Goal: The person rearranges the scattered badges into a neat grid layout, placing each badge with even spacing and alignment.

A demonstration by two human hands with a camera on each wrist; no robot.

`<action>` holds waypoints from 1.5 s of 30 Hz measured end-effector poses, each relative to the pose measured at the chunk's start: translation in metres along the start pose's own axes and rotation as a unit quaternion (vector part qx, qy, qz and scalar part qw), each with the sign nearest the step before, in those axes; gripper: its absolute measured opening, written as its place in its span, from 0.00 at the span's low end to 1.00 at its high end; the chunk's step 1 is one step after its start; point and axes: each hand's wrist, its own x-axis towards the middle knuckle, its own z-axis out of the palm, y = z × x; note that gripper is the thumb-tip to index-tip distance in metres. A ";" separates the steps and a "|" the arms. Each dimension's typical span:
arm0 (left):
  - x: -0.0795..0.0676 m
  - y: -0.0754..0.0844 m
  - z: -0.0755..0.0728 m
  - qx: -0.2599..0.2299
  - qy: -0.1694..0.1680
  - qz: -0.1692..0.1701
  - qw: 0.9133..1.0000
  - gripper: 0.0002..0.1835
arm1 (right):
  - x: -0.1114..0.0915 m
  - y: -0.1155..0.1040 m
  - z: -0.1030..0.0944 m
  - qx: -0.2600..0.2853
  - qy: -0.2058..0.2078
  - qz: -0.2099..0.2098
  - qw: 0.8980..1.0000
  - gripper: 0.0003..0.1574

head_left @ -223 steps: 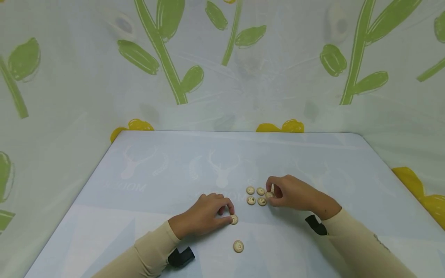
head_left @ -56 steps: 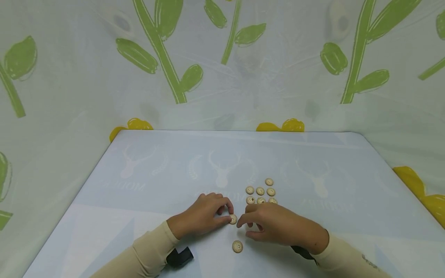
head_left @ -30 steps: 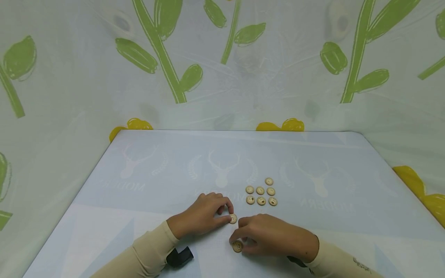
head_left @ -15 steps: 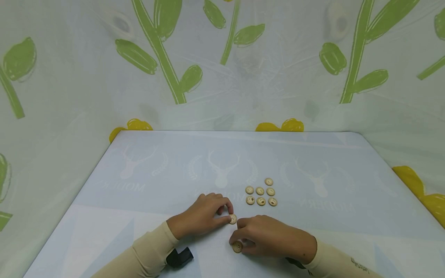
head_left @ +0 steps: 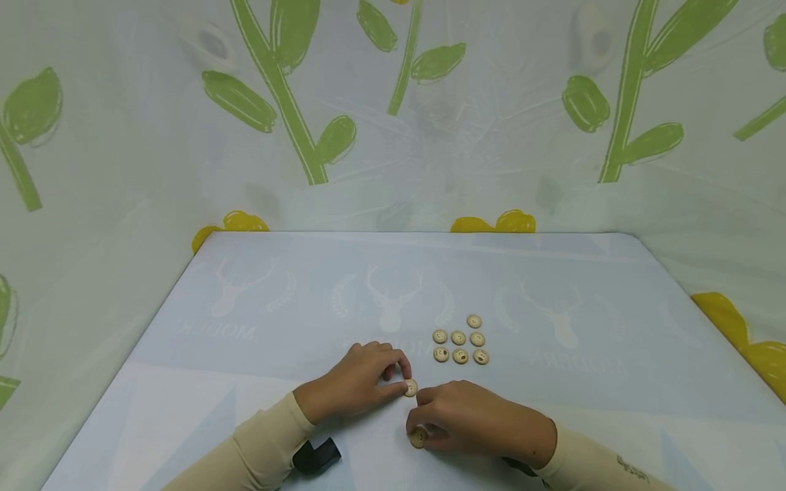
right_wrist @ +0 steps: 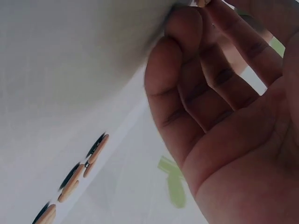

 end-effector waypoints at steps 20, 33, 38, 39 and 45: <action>0.000 -0.001 0.001 -0.002 0.004 0.001 1.000 0.04 | 0.000 0.002 -0.001 -0.063 0.036 -0.045 0.996 0.07; 0.000 -0.001 0.000 -0.017 0.002 -0.003 1.000 0.07 | -0.002 0.004 -0.008 -0.069 0.057 -0.045 0.995 0.05; 0.000 -0.002 0.000 -0.015 -0.004 -0.004 1.000 0.09 | -0.005 0.007 -0.012 -0.070 0.073 -0.039 0.994 0.06; 0.000 -0.002 0.000 -0.015 -0.004 -0.003 1.000 0.10 | -0.005 0.007 -0.013 -0.067 0.071 -0.034 0.995 0.06; 0.000 -0.002 0.001 -0.017 -0.003 0.008 1.000 0.11 | -0.009 0.014 -0.017 -0.066 0.086 -0.009 0.994 0.07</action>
